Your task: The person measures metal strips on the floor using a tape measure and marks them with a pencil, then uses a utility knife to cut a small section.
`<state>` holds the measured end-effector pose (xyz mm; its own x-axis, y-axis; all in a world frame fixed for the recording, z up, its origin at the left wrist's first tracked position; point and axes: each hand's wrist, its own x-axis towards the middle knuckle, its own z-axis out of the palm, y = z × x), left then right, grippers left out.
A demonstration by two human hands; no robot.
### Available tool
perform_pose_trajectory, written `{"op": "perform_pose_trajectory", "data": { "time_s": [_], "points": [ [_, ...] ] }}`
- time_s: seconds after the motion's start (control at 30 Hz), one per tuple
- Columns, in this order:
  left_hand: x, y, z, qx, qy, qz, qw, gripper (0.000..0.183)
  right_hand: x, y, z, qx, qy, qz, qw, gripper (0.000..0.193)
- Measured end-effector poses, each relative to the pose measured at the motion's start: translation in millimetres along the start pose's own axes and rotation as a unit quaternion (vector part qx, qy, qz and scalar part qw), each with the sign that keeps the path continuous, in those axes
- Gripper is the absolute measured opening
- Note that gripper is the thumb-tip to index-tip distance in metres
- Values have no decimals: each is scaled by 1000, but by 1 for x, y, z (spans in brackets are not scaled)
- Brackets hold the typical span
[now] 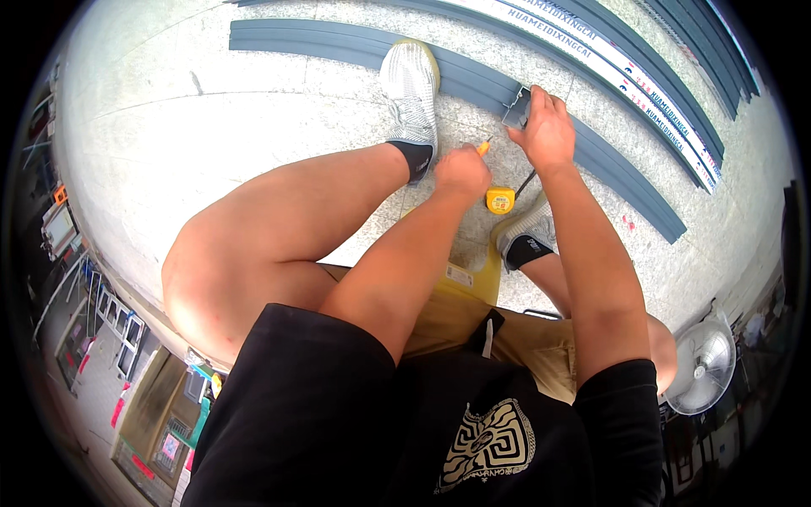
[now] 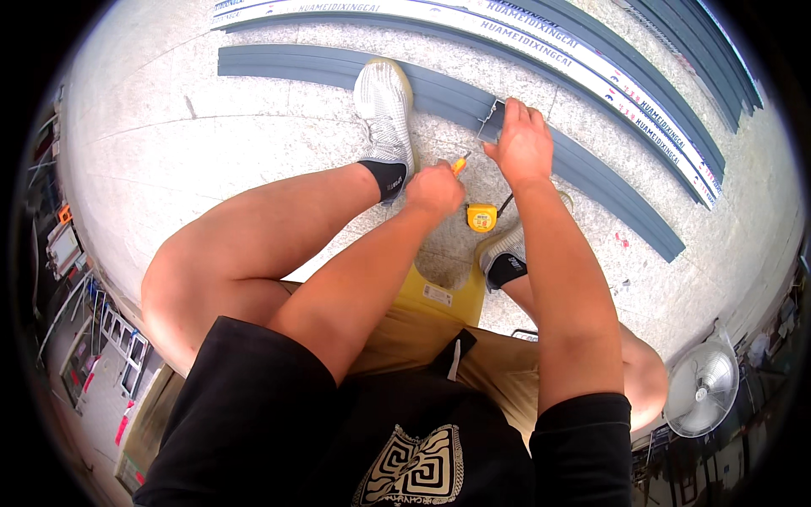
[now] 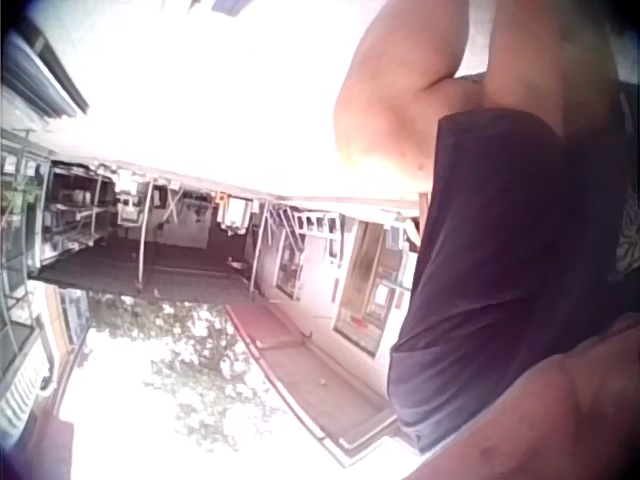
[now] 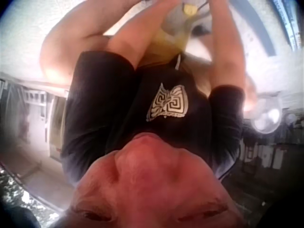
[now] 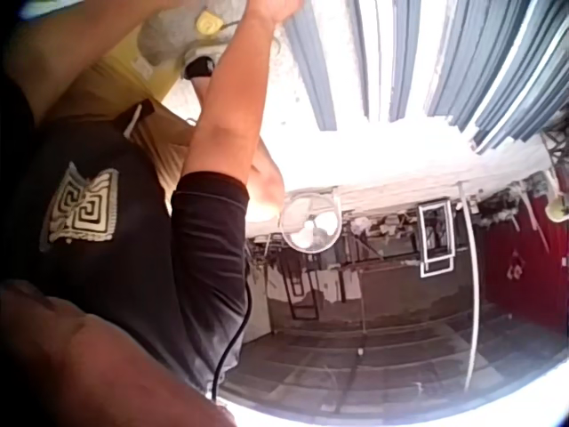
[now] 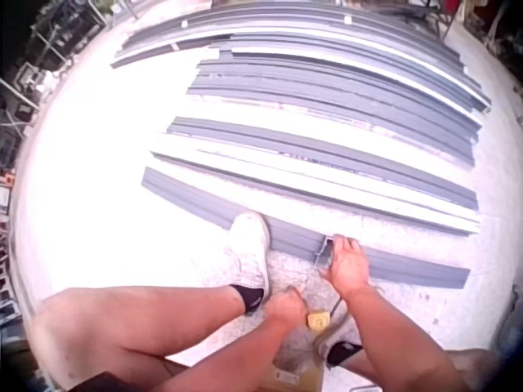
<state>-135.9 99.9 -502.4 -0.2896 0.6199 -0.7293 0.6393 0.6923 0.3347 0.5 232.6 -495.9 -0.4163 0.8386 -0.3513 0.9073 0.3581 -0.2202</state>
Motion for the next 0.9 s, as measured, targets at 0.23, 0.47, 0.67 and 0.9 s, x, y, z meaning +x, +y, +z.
{"op": "perform_pose_trajectory", "data": {
  "time_s": [0.23,0.47,0.67,0.9],
  "points": [
    [-19,13,-35,14,31,-16,999,32,-5,-5,-9,2,5,7,1000,96],
    [49,30,-93,81,157,192,965,31,0,10,10,11,12,9,1000,95],
    [97,73,-156,410,68,350,840,28,0,13,6,17,11,4,1000,96],
    [105,119,-174,529,54,436,726,19,-4,3,-20,21,9,-2,1000,95]
  ]
}}
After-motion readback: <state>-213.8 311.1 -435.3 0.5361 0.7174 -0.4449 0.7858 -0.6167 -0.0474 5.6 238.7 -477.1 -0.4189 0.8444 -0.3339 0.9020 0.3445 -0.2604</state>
